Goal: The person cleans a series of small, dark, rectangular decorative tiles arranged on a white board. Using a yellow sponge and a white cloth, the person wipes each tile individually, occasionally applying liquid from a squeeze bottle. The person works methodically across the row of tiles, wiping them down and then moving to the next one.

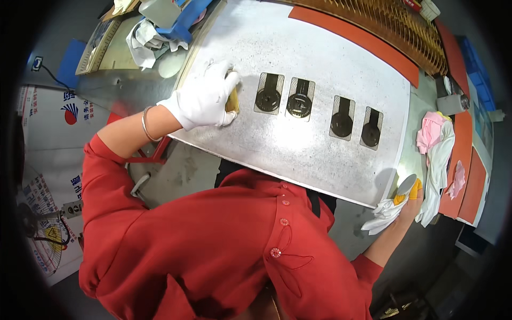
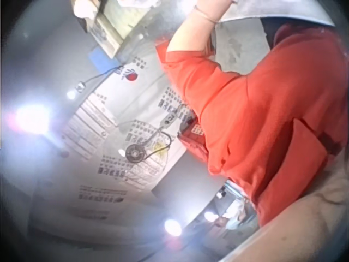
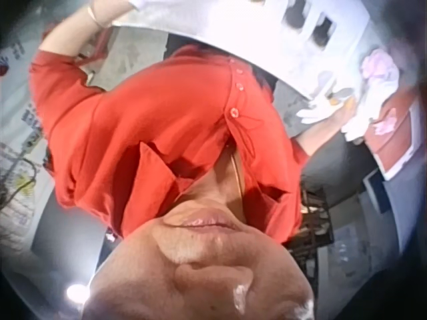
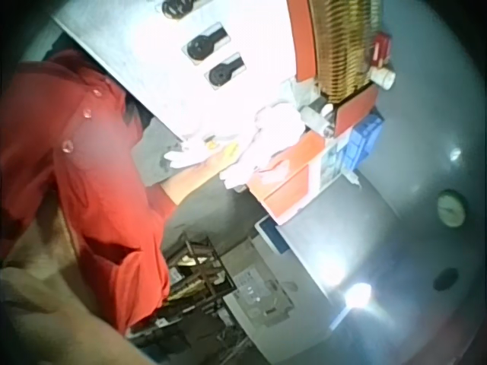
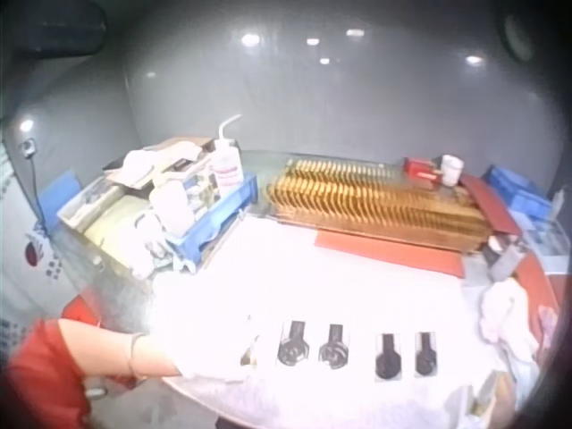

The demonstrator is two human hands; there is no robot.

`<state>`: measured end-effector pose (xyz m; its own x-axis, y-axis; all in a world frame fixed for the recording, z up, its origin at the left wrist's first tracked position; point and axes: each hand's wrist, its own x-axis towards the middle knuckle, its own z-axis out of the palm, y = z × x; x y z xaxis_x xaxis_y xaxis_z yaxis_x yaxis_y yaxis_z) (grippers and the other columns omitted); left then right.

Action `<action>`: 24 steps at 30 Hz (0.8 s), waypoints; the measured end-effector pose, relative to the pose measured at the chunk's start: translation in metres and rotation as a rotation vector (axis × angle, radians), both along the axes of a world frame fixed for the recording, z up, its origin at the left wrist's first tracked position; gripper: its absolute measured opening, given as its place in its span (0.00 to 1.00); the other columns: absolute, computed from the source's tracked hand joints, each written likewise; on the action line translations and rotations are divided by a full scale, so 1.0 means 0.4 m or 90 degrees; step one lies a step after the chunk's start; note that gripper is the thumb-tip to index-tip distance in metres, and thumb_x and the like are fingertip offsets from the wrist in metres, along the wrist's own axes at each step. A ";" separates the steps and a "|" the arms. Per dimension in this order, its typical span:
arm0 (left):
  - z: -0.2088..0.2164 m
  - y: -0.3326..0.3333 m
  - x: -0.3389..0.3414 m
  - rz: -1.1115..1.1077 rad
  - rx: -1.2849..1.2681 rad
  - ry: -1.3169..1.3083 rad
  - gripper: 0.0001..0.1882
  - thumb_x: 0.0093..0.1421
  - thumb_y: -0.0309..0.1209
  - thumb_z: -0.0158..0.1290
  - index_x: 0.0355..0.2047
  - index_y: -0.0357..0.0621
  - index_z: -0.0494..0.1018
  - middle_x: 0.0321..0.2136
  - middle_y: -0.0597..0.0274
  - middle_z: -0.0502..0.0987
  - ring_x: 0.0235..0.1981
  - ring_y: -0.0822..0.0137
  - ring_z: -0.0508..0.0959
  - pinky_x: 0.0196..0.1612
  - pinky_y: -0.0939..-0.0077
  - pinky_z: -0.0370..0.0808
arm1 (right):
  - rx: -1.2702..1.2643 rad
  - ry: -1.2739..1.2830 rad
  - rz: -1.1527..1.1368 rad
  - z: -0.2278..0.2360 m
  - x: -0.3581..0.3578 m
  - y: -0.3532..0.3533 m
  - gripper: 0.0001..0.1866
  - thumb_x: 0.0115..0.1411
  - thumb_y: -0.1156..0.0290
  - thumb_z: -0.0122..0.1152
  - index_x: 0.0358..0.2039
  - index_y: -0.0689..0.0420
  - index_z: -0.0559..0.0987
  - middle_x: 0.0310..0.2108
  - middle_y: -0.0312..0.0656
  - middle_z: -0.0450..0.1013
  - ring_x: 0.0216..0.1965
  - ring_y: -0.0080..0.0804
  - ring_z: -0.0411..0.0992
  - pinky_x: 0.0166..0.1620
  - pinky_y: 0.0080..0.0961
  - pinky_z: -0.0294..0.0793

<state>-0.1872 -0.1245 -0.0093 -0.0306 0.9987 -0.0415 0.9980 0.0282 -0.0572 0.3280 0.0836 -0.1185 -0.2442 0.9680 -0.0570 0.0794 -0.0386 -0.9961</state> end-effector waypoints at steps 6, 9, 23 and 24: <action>-0.049 -0.015 -0.073 -0.035 0.179 -0.340 0.36 0.40 0.35 0.61 0.50 0.38 0.61 0.52 0.47 0.62 0.53 0.51 0.64 0.56 0.67 0.62 | -0.042 0.045 -0.007 -0.009 0.002 0.008 0.13 0.62 0.66 0.50 0.43 0.60 0.70 0.33 0.34 0.71 0.32 0.19 0.69 0.34 0.15 0.67; -0.074 -0.052 -0.120 -0.035 0.118 -0.343 0.42 0.41 0.36 0.61 0.56 0.37 0.56 0.58 0.46 0.56 0.58 0.52 0.59 0.60 0.67 0.56 | -0.041 0.011 -0.013 -0.001 0.008 0.005 0.14 0.62 0.66 0.50 0.44 0.60 0.70 0.34 0.35 0.71 0.33 0.20 0.69 0.35 0.15 0.68; -0.047 0.025 -0.148 -0.113 -0.035 -0.437 0.28 0.65 0.45 0.34 0.62 0.50 0.49 0.61 0.55 0.53 0.61 0.56 0.54 0.63 0.70 0.49 | -0.050 -0.013 0.000 -0.012 0.054 0.026 0.18 0.62 0.65 0.50 0.48 0.62 0.67 0.36 0.37 0.70 0.34 0.23 0.69 0.36 0.19 0.69; -0.050 0.028 -0.152 -0.146 -0.030 -0.406 0.27 0.65 0.44 0.34 0.62 0.50 0.49 0.61 0.56 0.54 0.62 0.57 0.54 0.63 0.70 0.50 | -0.055 -0.010 -0.004 -0.011 0.051 0.025 0.18 0.62 0.65 0.50 0.48 0.62 0.67 0.37 0.37 0.70 0.34 0.23 0.69 0.36 0.19 0.69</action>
